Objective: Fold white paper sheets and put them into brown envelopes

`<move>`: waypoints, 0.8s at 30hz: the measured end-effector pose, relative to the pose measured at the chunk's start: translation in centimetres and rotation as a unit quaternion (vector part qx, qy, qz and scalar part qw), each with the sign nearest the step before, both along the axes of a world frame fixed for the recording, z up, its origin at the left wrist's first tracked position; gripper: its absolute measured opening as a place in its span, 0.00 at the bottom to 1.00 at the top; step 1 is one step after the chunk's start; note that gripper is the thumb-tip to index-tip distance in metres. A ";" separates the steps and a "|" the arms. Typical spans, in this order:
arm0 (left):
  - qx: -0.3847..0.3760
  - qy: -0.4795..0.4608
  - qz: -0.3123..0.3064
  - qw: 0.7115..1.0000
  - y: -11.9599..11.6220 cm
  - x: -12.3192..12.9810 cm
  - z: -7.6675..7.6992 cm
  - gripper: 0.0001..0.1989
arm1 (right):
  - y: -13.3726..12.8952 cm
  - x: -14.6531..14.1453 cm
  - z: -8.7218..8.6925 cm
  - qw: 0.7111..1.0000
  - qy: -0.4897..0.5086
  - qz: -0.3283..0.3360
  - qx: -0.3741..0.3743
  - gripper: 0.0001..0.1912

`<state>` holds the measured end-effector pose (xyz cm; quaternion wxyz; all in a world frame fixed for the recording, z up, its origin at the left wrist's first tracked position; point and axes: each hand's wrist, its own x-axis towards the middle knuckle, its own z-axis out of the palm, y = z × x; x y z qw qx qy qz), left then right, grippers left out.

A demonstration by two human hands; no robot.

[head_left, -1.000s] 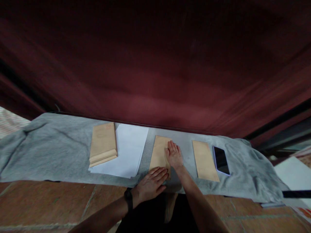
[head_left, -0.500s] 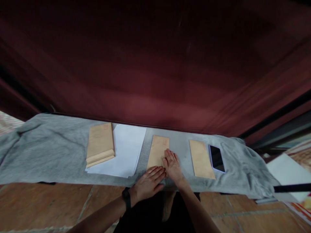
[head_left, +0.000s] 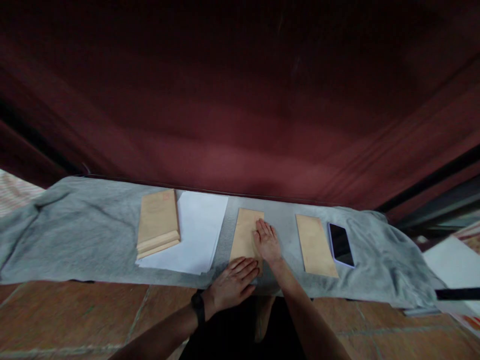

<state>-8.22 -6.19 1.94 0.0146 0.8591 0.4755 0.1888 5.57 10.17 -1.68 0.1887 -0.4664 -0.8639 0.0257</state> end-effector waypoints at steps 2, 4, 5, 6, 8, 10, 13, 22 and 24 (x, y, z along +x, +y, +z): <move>0.000 0.002 -0.002 1.000 0.0 0.0 0.0 0.23 | 0.8 -0.5 -0.1 1.000 -0.005 -0.013 -0.003 0.26; -0.001 0.002 -0.004 1.000 0.0 0.0 0.1 0.23 | 1.3 -0.8 -0.3 1.000 -0.010 -0.026 -0.009 0.27; -0.001 0.002 -0.004 1.000 0.0 0.0 0.1 0.23 | 1.5 -0.9 -0.4 0.999 -0.012 -0.031 -0.011 0.27; -0.002 0.003 -0.004 1.000 0.0 0.0 0.2 0.23 | 1.6 -1.0 -0.4 0.999 -0.013 -0.034 -0.013 0.27; -0.005 0.003 -0.003 1.000 0.0 0.0 0.2 0.22 | 1.7 -1.1 -0.5 0.999 -0.011 -0.037 -0.014 0.27; -0.006 0.002 -0.002 1.000 -0.1 0.0 0.2 0.22 | 1.6 -1.0 -0.5 0.999 -0.010 -0.037 -0.016 0.27; -0.005 -0.003 -0.001 1.000 -0.1 0.0 0.3 0.22 | 1.0 -0.6 -0.5 0.999 -0.014 -0.026 -0.016 0.28; -0.006 -0.016 -0.004 1.000 0.0 0.0 -0.1 0.21 | -2.4 0.9 -0.5 1.000 -0.010 -0.001 0.009 0.27; -0.006 -0.016 -0.001 1.000 0.0 0.0 -0.2 0.21 | -3.1 1.2 -0.4 1.000 -0.013 0.005 0.008 0.27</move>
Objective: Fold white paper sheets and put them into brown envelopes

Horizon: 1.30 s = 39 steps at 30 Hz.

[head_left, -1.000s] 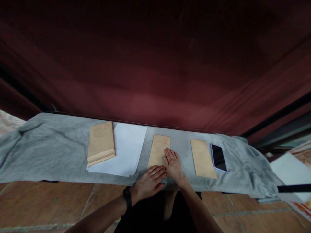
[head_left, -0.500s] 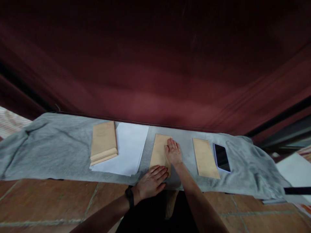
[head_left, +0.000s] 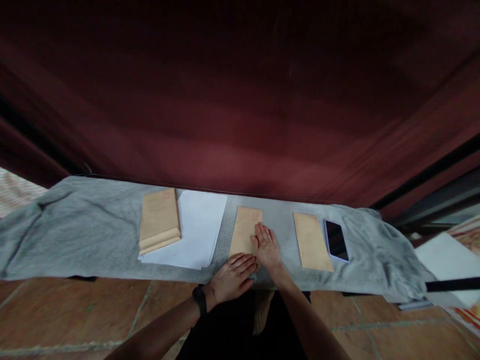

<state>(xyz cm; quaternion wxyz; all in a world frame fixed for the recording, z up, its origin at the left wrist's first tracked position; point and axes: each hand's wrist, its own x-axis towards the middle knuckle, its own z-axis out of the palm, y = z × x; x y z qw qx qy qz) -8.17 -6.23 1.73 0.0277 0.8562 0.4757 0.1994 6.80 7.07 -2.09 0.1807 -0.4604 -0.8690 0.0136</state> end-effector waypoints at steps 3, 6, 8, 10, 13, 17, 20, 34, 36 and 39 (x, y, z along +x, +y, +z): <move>-0.001 0.001 0.002 1.000 -0.1 0.0 0.0 0.21 | -1.0 0.5 0.1 1.000 -0.001 0.015 0.000 0.27; 0.002 -0.002 0.001 1.000 -0.1 0.1 0.2 0.21 | -2.1 1.1 0.3 1.000 -0.004 0.029 -0.002 0.27; 0.005 -0.007 0.001 1.000 -0.2 0.1 0.2 0.21 | -2.8 1.4 0.6 0.999 -0.007 0.036 -0.003 0.27; 0.007 -0.012 0.002 1.000 -0.2 0.1 0.2 0.21 | -3.6 1.7 0.8 0.999 -0.006 0.042 -0.003 0.27; 0.011 -0.018 0.001 1.000 -0.2 0.0 0.0 0.21 | -4.7 2.2 1.1 0.999 0.002 0.043 -0.007 0.26; 0.011 -0.028 0.003 1.000 -0.3 -0.1 0.0 0.20 | -6.0 3.3 1.3 0.998 0.010 0.054 -0.027 0.25; 0.001 -0.057 0.011 0.998 -0.3 0.1 0.3 0.19 | -7.0 4.3 1.3 0.996 0.017 0.072 -0.040 0.25; -0.040 0.001 0.094 0.995 7.9 0.5 -1.1 0.23 | -8.4 7.0 2.2 0.980 0.081 0.162 -0.085 0.22; -0.038 0.032 0.106 0.993 9.4 0.5 -2.1 0.27 | -8.3 7.2 2.3 0.976 0.093 0.177 -0.084 0.23; -0.036 0.051 0.124 0.990 11.4 0.6 -2.7 0.28 | -8.3 7.4 2.2 0.973 0.111 0.185 -0.086 0.25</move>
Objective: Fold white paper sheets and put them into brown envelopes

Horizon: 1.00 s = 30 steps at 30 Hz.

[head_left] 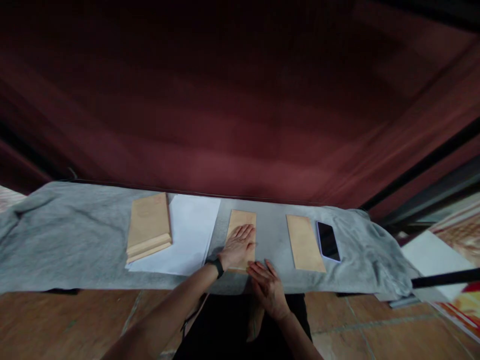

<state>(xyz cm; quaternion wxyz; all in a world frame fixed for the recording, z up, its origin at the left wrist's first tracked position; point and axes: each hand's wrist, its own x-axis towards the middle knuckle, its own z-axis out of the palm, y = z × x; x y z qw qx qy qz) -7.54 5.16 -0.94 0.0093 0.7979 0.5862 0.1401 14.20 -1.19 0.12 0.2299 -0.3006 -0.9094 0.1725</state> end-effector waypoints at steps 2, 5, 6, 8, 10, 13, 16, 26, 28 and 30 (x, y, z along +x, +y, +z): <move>0.000 -0.002 0.009 1.000 1.2 0.1 0.2 0.29 | 0.0 0.0 -0.1 1.000 0.010 -0.005 -0.004 0.25; -0.008 -0.003 0.017 1.000 2.6 0.3 0.8 0.30 | 0.0 -0.1 -0.5 1.000 0.027 -0.010 -0.001 0.26; -0.010 -0.003 0.019 1.000 3.0 0.3 0.9 0.30 | 0.0 -0.1 -0.6 0.999 0.034 -0.013 0.001 0.26; -0.012 0.000 0.021 1.000 3.7 0.5 1.0 0.30 | 0.1 -0.2 -0.8 0.999 0.045 -0.022 0.004 0.26; -0.013 0.001 0.024 1.000 4.2 0.6 0.9 0.30 | 0.2 -0.2 -1.0 0.998 0.051 -0.032 0.005 0.25; -0.017 0.003 0.031 0.999 4.5 0.6 0.8 0.30 | 0.3 -0.3 -1.3 0.998 0.055 -0.037 0.009 0.25; -0.024 0.001 0.030 0.999 4.6 0.6 0.7 0.30 | 0.3 -0.4 -1.5 0.997 0.062 -0.041 0.011 0.24; -0.017 0.002 -0.009 1.000 1.5 0.4 0.5 0.28 | 0.2 -0.6 -1.3 0.994 0.089 -0.062 0.005 0.18; -0.015 0.005 -0.018 1.000 0.7 0.4 0.4 0.28 | 0.2 -0.7 -1.2 0.993 0.096 -0.067 0.003 0.17; -0.014 0.007 -0.028 0.999 -0.1 0.2 0.2 0.28 | 0.2 -0.8 -1.2 0.992 0.101 -0.075 0.002 0.16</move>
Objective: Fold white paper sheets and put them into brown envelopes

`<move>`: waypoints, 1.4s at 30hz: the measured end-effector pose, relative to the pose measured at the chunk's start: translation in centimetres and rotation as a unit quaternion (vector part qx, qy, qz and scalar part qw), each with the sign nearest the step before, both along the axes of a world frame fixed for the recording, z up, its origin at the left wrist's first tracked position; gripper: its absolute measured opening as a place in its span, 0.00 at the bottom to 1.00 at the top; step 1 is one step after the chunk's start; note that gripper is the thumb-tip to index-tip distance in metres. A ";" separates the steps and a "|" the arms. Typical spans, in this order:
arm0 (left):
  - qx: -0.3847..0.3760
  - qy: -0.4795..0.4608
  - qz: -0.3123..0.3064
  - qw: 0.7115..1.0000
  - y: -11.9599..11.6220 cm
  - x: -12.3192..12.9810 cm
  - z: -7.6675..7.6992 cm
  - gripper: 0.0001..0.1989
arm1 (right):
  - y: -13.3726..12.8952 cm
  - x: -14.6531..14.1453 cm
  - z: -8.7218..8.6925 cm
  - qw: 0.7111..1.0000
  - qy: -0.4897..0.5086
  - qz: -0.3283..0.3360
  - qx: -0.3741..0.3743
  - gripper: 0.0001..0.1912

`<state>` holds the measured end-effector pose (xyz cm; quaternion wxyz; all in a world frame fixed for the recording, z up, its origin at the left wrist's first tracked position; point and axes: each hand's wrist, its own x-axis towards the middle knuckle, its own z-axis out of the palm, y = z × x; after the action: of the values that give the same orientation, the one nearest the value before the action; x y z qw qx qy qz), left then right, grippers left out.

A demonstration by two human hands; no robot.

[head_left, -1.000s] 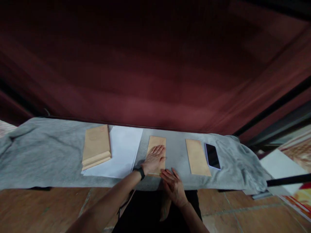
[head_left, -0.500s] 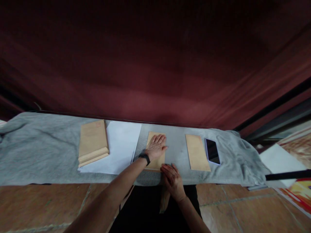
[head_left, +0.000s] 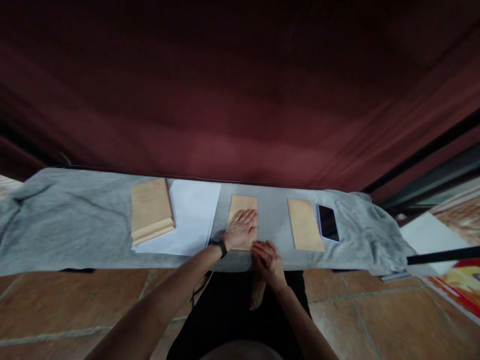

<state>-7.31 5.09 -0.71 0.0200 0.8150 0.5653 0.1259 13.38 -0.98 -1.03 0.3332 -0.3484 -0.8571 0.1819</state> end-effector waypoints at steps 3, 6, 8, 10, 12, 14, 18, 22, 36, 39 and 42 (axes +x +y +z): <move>-0.004 -0.001 -0.011 1.000 -1.2 -0.2 -0.2 0.27 | 0.0 -0.2 -0.2 1.000 0.008 -0.010 0.001 0.13; -0.016 -0.006 -0.017 1.000 -2.4 -0.5 -0.1 0.27 | 0.0 -0.4 -0.4 1.000 0.019 -0.022 0.006 0.13; -0.032 -0.013 -0.021 0.999 -3.2 -0.7 0.2 0.27 | 0.0 -0.5 -0.5 0.999 0.023 -0.030 0.010 0.13; -0.054 -0.027 -0.031 0.998 -4.1 -1.0 0.7 0.26 | 0.0 -0.6 -0.5 0.999 0.023 -0.033 0.014 0.13; -0.076 -0.046 -0.050 0.995 -5.0 -1.4 1.4 0.24 | 0.0 -0.6 -0.4 0.999 0.021 -0.035 0.016 0.14; -0.085 -0.071 -0.067 0.992 -6.0 -1.8 2.0 0.22 | 0.0 -0.6 -0.4 0.999 0.017 -0.036 0.013 0.14; -0.077 -0.120 -0.089 0.986 -8.2 -2.4 2.5 0.19 | -0.1 -0.7 -0.5 0.999 0.017 -0.040 0.001 0.14; -0.038 -0.166 -0.059 0.984 -10.0 -2.2 1.9 0.17 | -0.1 -0.9 -0.6 0.998 0.022 -0.053 -0.004 0.14; 0.047 -0.239 0.060 0.968 -10.7 -0.8 0.9 0.12 | -0.3 -1.9 -0.5 0.993 0.047 -0.111 0.002 0.12; 0.052 -0.233 0.066 0.969 -10.7 -0.8 0.5 0.12 | -0.3 -2.0 -0.5 0.993 0.040 -0.115 -0.004 0.12; 0.060 -0.221 0.070 0.971 -10.8 -0.8 0.2 0.13 | -0.2 -2.1 -0.6 0.992 0.031 -0.122 0.001 0.11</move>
<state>-8.14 -5.71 -0.48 0.0869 0.7252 0.5940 0.3372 11.30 -1.22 -1.60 0.3798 -0.4445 -0.7973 0.1501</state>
